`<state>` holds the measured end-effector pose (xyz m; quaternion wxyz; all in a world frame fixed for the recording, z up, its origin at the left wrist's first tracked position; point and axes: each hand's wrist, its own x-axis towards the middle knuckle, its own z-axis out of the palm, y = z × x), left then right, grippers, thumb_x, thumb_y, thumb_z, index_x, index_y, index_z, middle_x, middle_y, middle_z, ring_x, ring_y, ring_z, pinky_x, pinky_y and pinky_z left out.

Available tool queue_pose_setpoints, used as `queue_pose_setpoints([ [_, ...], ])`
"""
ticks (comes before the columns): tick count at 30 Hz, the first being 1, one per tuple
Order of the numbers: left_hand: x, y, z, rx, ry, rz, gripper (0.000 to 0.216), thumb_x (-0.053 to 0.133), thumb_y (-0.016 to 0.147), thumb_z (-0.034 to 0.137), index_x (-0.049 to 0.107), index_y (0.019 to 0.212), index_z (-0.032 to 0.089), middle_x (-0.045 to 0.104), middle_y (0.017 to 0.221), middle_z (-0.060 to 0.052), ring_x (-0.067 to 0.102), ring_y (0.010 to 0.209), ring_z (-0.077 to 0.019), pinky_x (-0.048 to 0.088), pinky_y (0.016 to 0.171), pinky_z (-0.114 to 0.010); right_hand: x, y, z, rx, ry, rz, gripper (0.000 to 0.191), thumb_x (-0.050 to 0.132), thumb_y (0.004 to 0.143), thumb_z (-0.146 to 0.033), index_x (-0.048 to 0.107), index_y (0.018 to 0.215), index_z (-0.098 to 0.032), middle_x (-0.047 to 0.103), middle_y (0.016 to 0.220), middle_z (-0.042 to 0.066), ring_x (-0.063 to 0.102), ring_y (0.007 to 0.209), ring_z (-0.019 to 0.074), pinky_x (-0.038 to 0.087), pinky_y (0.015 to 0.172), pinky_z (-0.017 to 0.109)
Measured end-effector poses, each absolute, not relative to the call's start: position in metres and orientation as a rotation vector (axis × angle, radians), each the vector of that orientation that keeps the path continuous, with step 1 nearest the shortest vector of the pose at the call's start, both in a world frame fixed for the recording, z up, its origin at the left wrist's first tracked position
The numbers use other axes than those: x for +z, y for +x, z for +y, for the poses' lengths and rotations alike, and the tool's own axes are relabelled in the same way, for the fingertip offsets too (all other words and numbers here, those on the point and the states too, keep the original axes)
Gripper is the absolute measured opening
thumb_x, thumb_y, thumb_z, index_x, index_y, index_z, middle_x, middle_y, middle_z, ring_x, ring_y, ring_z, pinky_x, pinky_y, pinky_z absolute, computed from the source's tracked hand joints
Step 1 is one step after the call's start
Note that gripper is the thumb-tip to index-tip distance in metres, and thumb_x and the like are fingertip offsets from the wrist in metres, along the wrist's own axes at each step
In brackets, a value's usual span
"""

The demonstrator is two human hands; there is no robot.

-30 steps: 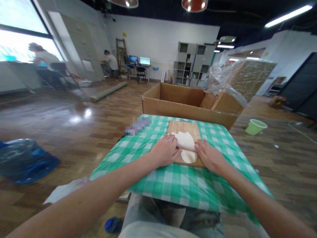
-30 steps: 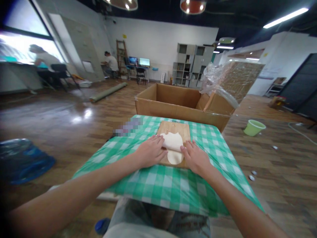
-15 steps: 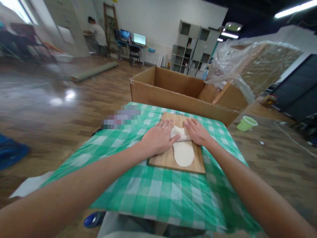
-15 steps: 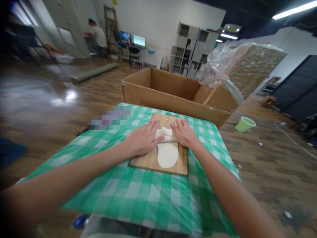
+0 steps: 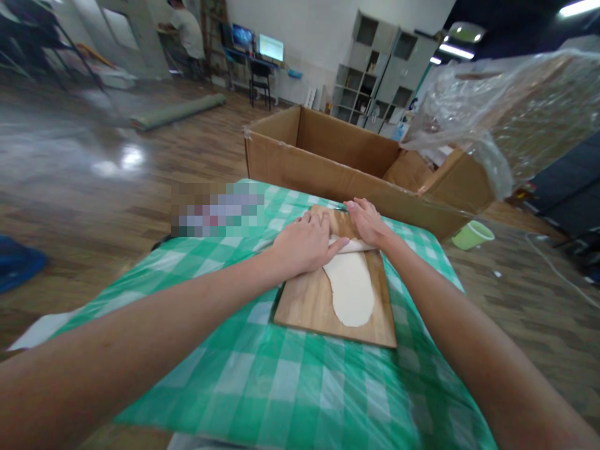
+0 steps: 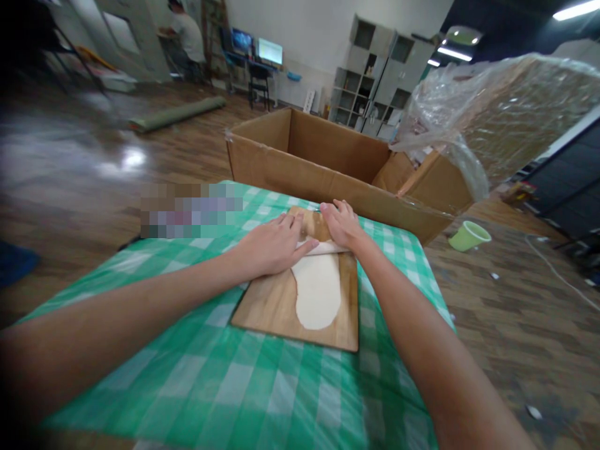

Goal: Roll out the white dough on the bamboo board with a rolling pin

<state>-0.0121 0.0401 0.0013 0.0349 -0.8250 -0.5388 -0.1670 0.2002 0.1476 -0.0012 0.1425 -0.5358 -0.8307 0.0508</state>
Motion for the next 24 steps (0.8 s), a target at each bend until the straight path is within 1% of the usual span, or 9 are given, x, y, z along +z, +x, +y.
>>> queue_pose_setpoints([
  [2,0.003,-0.013,0.042,-0.497,-2.542,-1.673,0.087,0.022,0.104,0.072,0.048,0.152,0.004,0.057,0.151,-0.027,0.053,0.141,-0.0394,0.041,0.111,-0.050,-0.002,0.200,0.147,0.121,-1.530,-2.439,0.085,-0.002,0.106,-0.063,0.052,0.156,-0.021,0.046,0.163,0.016,0.035,0.155,0.0311,0.031,0.123,0.057],
  [5,0.005,-0.014,0.041,-0.488,-2.523,-1.651,0.084,0.023,0.105,0.071,0.055,0.144,0.005,0.063,0.142,-0.026,0.059,0.134,-0.0382,0.042,0.110,-0.048,-0.002,0.204,0.135,0.055,-1.550,-2.505,0.079,0.000,0.108,-0.059,0.051,0.157,-0.021,0.045,0.164,0.015,0.032,0.155,0.0323,0.032,0.123,0.058],
  [8,0.007,-0.013,0.037,-0.490,-2.505,-1.570,0.081,0.023,0.106,0.068,0.061,0.137,0.004,0.066,0.138,-0.026,0.058,0.134,-0.0389,0.039,0.113,-0.050,-0.001,0.207,0.115,-0.023,-1.544,-2.560,0.074,0.003,0.110,-0.054,0.051,0.156,-0.020,0.050,0.160,0.015,0.037,0.152,0.0322,0.032,0.122,0.056],
  [11,0.009,-0.011,0.033,-0.495,-2.518,-1.524,0.082,0.024,0.105,0.069,0.060,0.139,0.004,0.063,0.143,-0.026,0.052,0.140,-0.0396,0.036,0.116,-0.051,0.002,0.209,0.093,-0.138,-1.414,-2.644,0.070,0.006,0.111,-0.048,0.053,0.154,-0.019,0.054,0.157,0.013,0.045,0.146,0.0306,0.030,0.124,0.054],
  [14,0.010,-0.011,0.026,-0.481,-2.566,-1.573,0.084,0.025,0.102,0.075,0.057,0.145,0.010,0.063,0.145,-0.022,0.056,0.137,-0.0384,0.042,0.111,-0.049,0.004,0.210,0.072,-0.218,-1.343,-2.678,0.067,0.009,0.111,-0.046,0.052,0.154,-0.019,0.052,0.161,0.012,0.043,0.149,0.0311,0.027,0.125,0.054],
  [16,0.010,-0.013,0.019,-0.453,-2.606,-1.602,0.083,0.027,0.100,0.077,0.055,0.147,0.015,0.065,0.143,-0.019,0.061,0.131,-0.0370,0.046,0.105,-0.047,0.005,0.209,0.058,-0.200,-1.376,-2.663,0.070,0.009,0.111,-0.050,0.052,0.154,-0.017,0.050,0.162,0.013,0.039,0.152,0.0314,0.025,0.127,0.054],
  [18,0.008,-0.014,0.009,-0.446,-2.637,-1.571,0.079,0.033,0.100,0.074,0.053,0.149,0.016,0.063,0.146,-0.018,0.060,0.133,-0.0359,0.046,0.105,-0.046,0.006,0.208,0.045,-0.122,-1.446,-2.627,0.077,0.006,0.110,-0.056,0.051,0.155,-0.013,0.049,0.163,0.014,0.035,0.156,0.0310,0.023,0.128,0.052],
  [22,0.000,-0.018,-0.016,-0.497,-2.649,-1.432,0.080,0.049,0.096,0.063,0.045,0.154,0.007,0.053,0.157,-0.021,0.053,0.142,-0.0347,0.039,0.117,-0.044,0.007,0.208,0.015,0.063,-1.587,-2.507,0.092,0.003,0.106,-0.068,0.041,0.160,-0.004,0.040,0.168,0.019,0.027,0.160,0.0329,0.024,0.129,0.051],
  [24,-0.002,-0.019,-0.030,-0.518,-2.641,-1.399,0.079,0.052,0.095,0.060,0.046,0.152,0.006,0.054,0.156,-0.022,0.052,0.142,-0.0349,0.036,0.119,-0.045,0.007,0.208,0.000,0.098,-1.597,-2.494,0.095,0.004,0.105,-0.069,0.037,0.161,0.000,0.038,0.168,0.022,0.027,0.160,0.0347,0.025,0.129,0.051],
])
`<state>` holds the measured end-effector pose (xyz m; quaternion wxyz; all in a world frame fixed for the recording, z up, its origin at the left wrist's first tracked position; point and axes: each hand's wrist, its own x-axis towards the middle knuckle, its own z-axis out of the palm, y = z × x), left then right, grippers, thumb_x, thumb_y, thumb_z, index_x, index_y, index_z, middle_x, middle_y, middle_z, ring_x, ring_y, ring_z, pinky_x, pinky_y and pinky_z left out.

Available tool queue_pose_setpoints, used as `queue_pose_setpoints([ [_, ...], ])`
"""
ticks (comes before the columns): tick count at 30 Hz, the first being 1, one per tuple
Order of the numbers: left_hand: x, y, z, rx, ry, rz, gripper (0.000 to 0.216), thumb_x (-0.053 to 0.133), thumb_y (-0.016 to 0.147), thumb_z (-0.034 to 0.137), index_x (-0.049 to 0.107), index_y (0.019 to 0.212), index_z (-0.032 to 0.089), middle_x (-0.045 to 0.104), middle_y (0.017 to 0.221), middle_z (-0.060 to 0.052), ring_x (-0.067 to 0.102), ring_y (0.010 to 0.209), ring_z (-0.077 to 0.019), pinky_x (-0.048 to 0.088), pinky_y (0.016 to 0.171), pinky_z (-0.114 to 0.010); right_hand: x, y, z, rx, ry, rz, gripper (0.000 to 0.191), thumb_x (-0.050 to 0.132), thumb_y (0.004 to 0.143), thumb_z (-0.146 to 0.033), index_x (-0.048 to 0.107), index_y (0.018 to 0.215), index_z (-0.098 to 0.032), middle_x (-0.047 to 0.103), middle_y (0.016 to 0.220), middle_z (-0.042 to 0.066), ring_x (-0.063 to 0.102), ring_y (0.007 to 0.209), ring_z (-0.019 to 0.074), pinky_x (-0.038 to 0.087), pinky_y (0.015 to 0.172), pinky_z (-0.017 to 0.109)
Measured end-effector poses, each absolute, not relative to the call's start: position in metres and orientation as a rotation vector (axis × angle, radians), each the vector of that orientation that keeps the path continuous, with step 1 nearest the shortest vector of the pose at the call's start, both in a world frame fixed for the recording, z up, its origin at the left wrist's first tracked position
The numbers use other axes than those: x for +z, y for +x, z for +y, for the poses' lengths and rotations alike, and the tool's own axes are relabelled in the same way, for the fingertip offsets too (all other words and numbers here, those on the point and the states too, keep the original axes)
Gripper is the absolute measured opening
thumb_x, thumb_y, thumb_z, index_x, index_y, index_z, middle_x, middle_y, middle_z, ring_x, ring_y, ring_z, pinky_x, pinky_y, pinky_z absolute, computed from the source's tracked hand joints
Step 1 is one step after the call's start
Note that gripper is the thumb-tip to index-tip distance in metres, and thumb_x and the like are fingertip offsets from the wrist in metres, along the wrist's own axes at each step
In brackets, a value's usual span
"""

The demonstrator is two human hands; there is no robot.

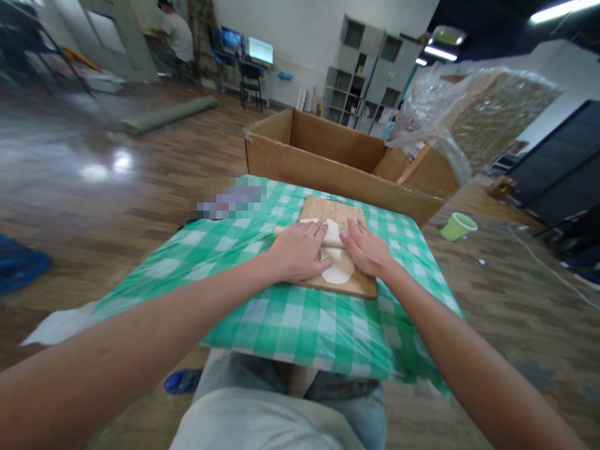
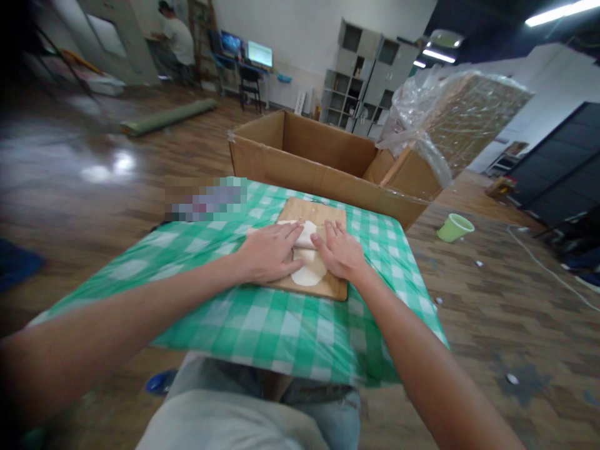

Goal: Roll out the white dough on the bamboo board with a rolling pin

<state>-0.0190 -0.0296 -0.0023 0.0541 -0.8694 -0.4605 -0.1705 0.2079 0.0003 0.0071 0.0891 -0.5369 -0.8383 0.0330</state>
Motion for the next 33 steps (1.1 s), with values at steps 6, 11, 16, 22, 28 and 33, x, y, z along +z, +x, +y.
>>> queue_pose_setpoints([
  [6,0.005,-0.023,-0.063,-0.510,-2.653,-1.375,0.071,0.054,0.094,0.063,0.054,0.143,0.010,0.064,0.140,-0.021,0.056,0.134,-0.0365,0.038,0.116,-0.049,0.005,0.211,-0.043,-0.039,-1.492,-2.534,0.089,0.017,0.106,-0.067,0.033,0.163,-0.002,0.038,0.167,0.024,0.035,0.157,0.0350,0.029,0.127,0.053],
  [11,0.012,-0.022,-0.083,-0.445,-2.644,-1.402,0.077,0.050,0.094,0.070,0.057,0.137,0.007,0.064,0.138,-0.023,0.058,0.132,-0.0378,0.041,0.113,-0.048,0.003,0.211,-0.077,-0.166,-1.436,-2.544,0.092,0.026,0.104,-0.070,0.034,0.162,0.001,0.033,0.169,0.025,0.030,0.159,0.0344,0.025,0.130,0.051],
  [16,0.010,-0.024,-0.085,-0.413,-2.619,-1.434,0.094,0.040,0.094,0.080,0.053,0.143,0.001,0.059,0.146,-0.027,0.055,0.138,-0.0402,0.040,0.114,-0.048,0.003,0.212,-0.096,-0.204,-1.379,-2.538,0.090,0.032,0.103,-0.071,0.041,0.159,-0.001,0.035,0.168,0.024,0.029,0.159,0.0334,0.025,0.130,0.051],
  [22,0.003,-0.028,-0.035,-0.307,-2.694,-1.584,0.082,0.015,0.106,0.067,0.045,0.155,0.008,0.051,0.160,-0.019,0.051,0.146,-0.0313,0.039,0.117,-0.041,0.002,0.215,-0.078,-0.172,-1.362,-2.540,0.087,0.028,0.106,-0.067,0.040,0.159,0.001,0.030,0.170,0.025,0.026,0.160,0.0342,0.025,0.130,0.052],
  [28,0.000,-0.024,0.005,-0.323,-2.690,-1.548,0.082,0.008,0.108,0.062,0.035,0.162,0.006,0.036,0.170,-0.019,0.030,0.160,-0.0289,0.023,0.127,-0.042,0.004,0.217,-0.042,0.007,-1.436,-2.527,0.093,0.015,0.106,-0.069,0.033,0.163,0.001,0.030,0.171,0.023,0.021,0.161,0.0345,0.023,0.131,0.052],
  [33,0.005,-0.018,0.033,-0.323,-2.663,-1.571,0.086,0.009,0.107,0.066,0.032,0.163,0.004,0.032,0.171,-0.021,0.029,0.160,-0.0313,0.021,0.128,-0.045,0.006,0.218,-0.005,0.112,-1.463,-2.525,0.090,0.008,0.106,-0.068,0.037,0.163,-0.004,0.035,0.170,0.019,0.023,0.161,0.0331,0.020,0.132,0.053],
])
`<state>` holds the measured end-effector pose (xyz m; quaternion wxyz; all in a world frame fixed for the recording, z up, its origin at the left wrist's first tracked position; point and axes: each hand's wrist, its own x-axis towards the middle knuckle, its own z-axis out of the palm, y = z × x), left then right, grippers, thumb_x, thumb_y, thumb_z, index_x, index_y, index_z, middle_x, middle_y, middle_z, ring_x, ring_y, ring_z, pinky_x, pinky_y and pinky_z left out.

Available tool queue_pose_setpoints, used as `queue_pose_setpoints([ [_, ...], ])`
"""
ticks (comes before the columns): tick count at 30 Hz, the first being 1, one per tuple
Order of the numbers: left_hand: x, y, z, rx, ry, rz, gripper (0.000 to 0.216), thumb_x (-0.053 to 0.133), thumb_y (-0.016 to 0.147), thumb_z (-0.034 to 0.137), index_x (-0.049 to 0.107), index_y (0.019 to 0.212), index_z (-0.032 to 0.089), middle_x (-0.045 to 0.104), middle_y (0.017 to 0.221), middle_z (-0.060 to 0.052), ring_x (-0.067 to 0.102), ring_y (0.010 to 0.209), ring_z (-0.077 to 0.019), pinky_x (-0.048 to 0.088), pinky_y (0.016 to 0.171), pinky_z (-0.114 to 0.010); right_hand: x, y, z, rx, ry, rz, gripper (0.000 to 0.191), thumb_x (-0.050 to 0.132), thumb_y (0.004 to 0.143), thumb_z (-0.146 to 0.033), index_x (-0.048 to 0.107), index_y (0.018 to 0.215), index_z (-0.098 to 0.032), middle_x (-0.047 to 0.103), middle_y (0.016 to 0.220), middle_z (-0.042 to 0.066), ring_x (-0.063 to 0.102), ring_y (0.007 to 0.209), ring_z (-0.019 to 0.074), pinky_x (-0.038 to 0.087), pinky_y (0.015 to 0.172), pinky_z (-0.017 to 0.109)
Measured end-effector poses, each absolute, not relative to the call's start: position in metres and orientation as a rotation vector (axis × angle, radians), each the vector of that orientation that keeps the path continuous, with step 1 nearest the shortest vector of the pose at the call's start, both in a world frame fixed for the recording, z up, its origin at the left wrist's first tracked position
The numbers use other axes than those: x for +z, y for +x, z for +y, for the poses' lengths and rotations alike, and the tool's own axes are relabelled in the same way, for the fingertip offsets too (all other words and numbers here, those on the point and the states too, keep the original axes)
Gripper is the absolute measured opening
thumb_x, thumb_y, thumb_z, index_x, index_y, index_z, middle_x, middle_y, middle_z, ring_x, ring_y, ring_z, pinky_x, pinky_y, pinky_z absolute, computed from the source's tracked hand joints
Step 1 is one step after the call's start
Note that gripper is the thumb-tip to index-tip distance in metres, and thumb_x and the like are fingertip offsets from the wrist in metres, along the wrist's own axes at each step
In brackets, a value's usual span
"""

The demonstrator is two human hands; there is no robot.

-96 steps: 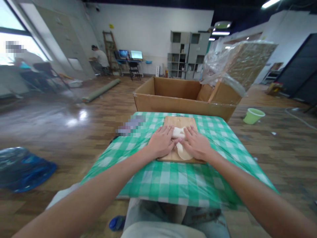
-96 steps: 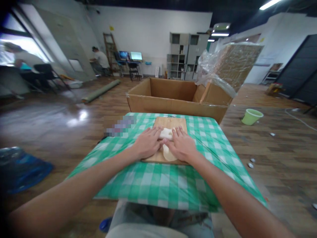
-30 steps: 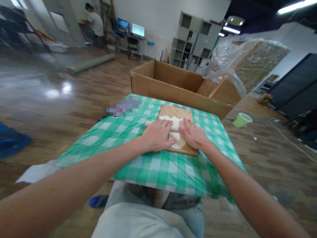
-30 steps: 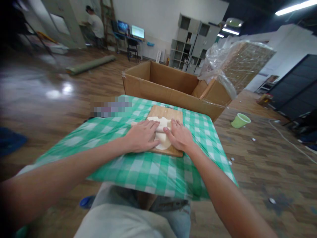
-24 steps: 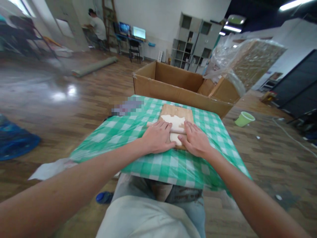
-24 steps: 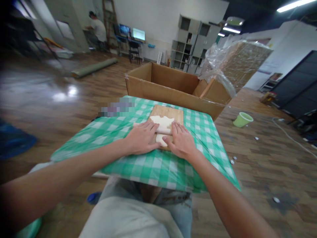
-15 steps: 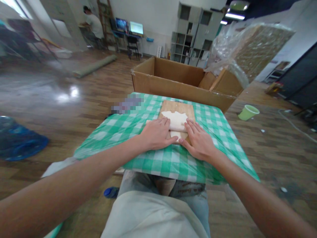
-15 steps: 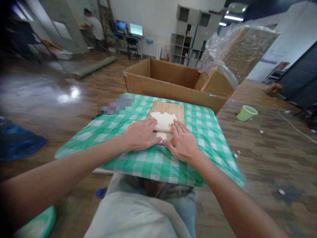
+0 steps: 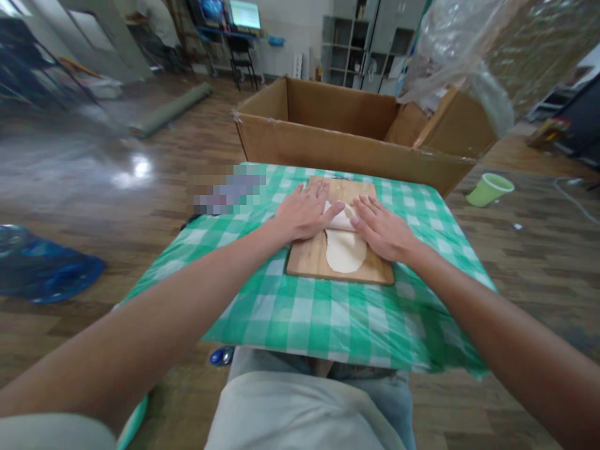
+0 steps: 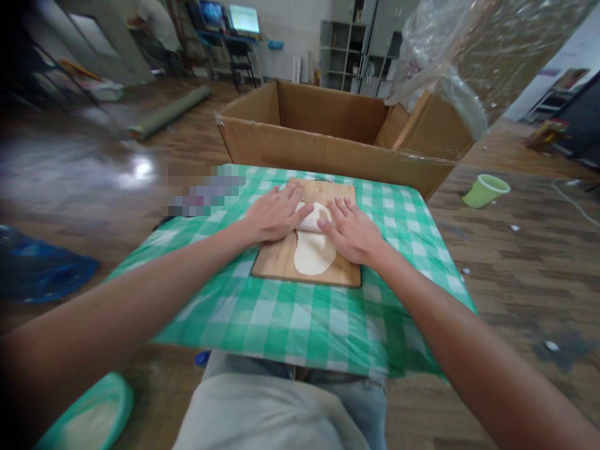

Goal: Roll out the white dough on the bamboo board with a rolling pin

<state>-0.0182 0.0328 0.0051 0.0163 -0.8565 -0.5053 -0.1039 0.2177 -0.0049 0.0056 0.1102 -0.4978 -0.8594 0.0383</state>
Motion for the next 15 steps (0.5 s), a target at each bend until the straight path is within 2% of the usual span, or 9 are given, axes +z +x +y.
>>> queue_pose_setpoints([
  [3,0.007,-0.014,0.057,-0.337,-2.664,-1.584,0.087,0.012,0.106,0.068,0.034,0.162,0.005,0.040,0.166,-0.022,0.037,0.154,-0.0347,0.027,0.125,-0.048,0.004,0.220,0.020,0.104,-1.421,-2.556,0.083,0.008,0.108,-0.064,0.044,0.161,-0.011,0.045,0.166,0.016,0.030,0.159,0.0330,0.023,0.130,0.056],
  [6,0.007,-0.010,0.082,-0.333,-2.684,-1.574,0.080,0.014,0.107,0.066,0.044,0.157,0.010,0.049,0.159,-0.020,0.045,0.148,-0.0342,0.031,0.121,-0.048,0.002,0.224,0.043,0.066,-1.384,-2.595,0.077,0.010,0.108,-0.063,0.047,0.158,-0.018,0.049,0.163,0.013,0.030,0.158,0.0346,0.024,0.128,0.060],
  [10,0.007,-0.003,0.108,-0.371,-2.686,-1.522,0.073,0.015,0.110,0.060,0.053,0.149,0.012,0.056,0.150,-0.018,0.048,0.143,-0.0314,0.034,0.118,-0.045,0.001,0.228,0.069,0.042,-1.515,-2.556,0.078,0.011,0.107,-0.066,0.045,0.159,-0.020,0.043,0.167,0.014,0.022,0.160,0.0403,0.019,0.125,0.070],
  [15,0.008,0.001,0.111,-0.356,-2.647,-1.542,0.076,0.013,0.109,0.060,0.057,0.144,0.010,0.060,0.143,-0.019,0.056,0.134,-0.0309,0.040,0.111,-0.042,0.000,0.229,0.084,0.048,-1.706,-2.478,0.075,0.013,0.107,-0.067,0.046,0.159,-0.025,0.030,0.174,0.013,0.016,0.161,0.0448,0.019,0.120,0.078],
])
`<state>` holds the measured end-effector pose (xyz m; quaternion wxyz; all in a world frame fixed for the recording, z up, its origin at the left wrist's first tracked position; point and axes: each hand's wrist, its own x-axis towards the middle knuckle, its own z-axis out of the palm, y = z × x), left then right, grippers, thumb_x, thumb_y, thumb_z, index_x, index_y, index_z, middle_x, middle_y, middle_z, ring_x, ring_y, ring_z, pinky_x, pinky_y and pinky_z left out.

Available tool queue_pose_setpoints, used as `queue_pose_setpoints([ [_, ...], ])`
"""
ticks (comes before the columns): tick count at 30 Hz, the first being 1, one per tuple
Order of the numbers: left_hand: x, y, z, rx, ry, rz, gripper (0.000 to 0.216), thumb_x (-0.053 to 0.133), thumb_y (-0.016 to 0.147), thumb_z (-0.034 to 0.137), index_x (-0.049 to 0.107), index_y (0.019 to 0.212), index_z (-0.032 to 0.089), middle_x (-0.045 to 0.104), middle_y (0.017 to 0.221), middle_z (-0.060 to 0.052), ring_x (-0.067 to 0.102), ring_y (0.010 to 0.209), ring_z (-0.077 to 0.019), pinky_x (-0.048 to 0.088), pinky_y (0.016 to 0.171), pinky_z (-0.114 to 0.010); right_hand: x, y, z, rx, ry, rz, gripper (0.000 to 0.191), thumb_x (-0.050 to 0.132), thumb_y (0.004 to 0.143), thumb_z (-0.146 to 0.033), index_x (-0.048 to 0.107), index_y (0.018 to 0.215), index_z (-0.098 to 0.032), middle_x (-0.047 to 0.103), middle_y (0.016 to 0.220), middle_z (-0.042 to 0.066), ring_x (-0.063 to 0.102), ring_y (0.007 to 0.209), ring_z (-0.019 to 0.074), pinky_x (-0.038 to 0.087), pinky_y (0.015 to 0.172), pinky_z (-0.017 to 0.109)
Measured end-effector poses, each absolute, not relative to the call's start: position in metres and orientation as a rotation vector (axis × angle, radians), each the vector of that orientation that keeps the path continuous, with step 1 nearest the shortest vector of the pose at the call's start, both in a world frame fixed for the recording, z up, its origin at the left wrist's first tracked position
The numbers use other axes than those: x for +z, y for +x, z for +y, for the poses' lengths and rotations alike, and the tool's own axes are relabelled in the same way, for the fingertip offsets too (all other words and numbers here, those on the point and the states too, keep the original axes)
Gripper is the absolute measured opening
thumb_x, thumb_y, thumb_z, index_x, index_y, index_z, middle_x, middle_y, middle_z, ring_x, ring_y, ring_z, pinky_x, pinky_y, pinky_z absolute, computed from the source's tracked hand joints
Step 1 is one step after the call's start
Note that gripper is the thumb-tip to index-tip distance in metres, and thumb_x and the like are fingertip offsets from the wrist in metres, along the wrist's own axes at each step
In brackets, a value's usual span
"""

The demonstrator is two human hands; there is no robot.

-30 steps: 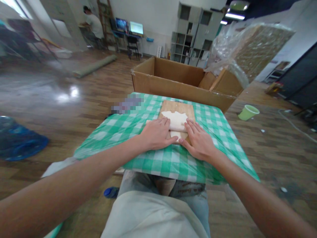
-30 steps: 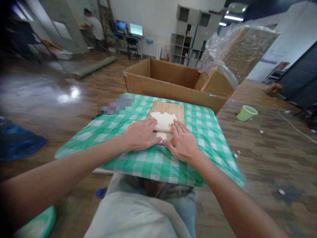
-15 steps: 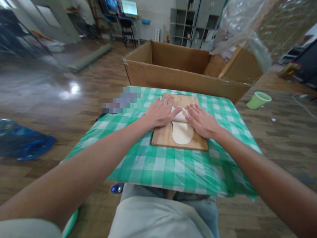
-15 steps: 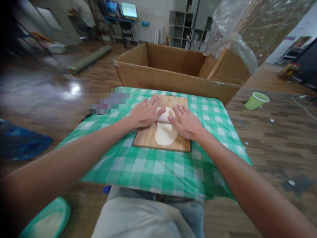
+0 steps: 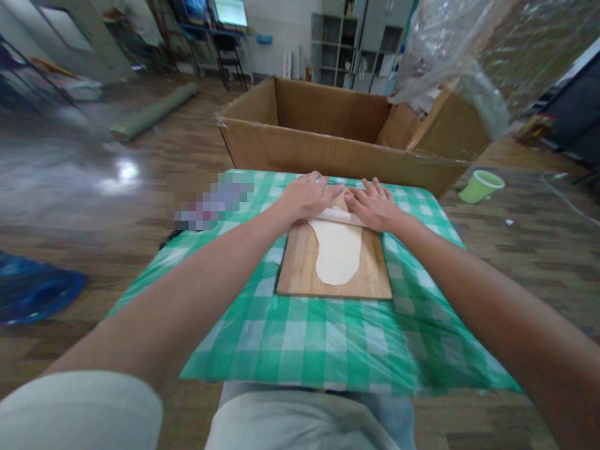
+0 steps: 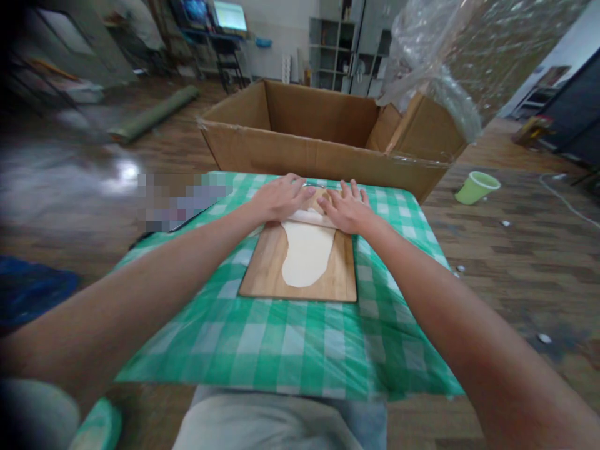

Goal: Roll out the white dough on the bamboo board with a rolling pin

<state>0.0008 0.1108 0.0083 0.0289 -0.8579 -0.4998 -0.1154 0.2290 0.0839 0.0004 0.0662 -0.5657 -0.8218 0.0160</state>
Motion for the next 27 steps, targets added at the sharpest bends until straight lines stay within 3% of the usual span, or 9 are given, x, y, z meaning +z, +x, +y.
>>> queue_pose_setpoints([
  [4,0.005,-0.002,0.093,-0.358,-2.617,-1.451,0.077,0.014,0.108,0.064,0.062,0.138,0.012,0.065,0.136,-0.018,0.058,0.131,-0.0314,0.040,0.110,-0.043,0.000,0.226,0.071,-0.008,-1.669,-2.439,0.075,0.016,0.106,-0.068,0.051,0.155,-0.023,0.033,0.172,0.014,0.019,0.161,0.0423,0.021,0.123,0.072],
  [9,0.001,-0.007,0.064,-0.403,-2.606,-1.507,0.080,0.012,0.107,0.067,0.067,0.132,0.016,0.066,0.139,-0.017,0.059,0.131,-0.0322,0.044,0.108,-0.044,0.001,0.221,0.044,-0.067,-1.565,-2.484,0.076,0.015,0.108,-0.065,0.056,0.149,-0.016,0.046,0.164,0.017,0.032,0.157,0.0371,0.024,0.126,0.061],
  [14,-0.001,-0.015,0.023,-0.471,-2.648,-1.533,0.073,0.022,0.107,0.067,0.054,0.150,0.018,0.061,0.151,-0.014,0.056,0.139,-0.0318,0.041,0.113,-0.044,0.002,0.211,0.009,-0.049,-1.576,-2.468,0.077,0.013,0.109,-0.061,0.051,0.151,-0.008,0.055,0.155,0.022,0.048,0.147,0.0341,0.038,0.119,0.050],
  [19,-0.003,-0.029,-0.025,-0.536,-2.639,-1.403,0.072,0.031,0.107,0.063,0.049,0.151,0.008,0.055,0.155,-0.020,0.050,0.145,-0.0321,0.035,0.120,-0.044,-0.002,0.206,-0.029,-0.167,-1.522,-2.458,0.080,0.023,0.108,-0.063,0.049,0.151,-0.001,0.048,0.159,0.028,0.041,0.153,0.0359,0.035,0.122,0.050],
  [27,0.005,-0.038,-0.077,-0.440,-2.633,-1.351,0.059,0.052,0.100,0.059,0.058,0.133,0.010,0.067,0.131,-0.020,0.063,0.122,-0.0338,0.046,0.107,-0.047,-0.005,0.211,-0.073,-0.275,-1.358,-2.481,0.074,0.041,0.104,-0.061,0.051,0.149,-0.003,0.046,0.161,0.027,0.045,0.150,0.0377,0.036,0.122,0.055],
])
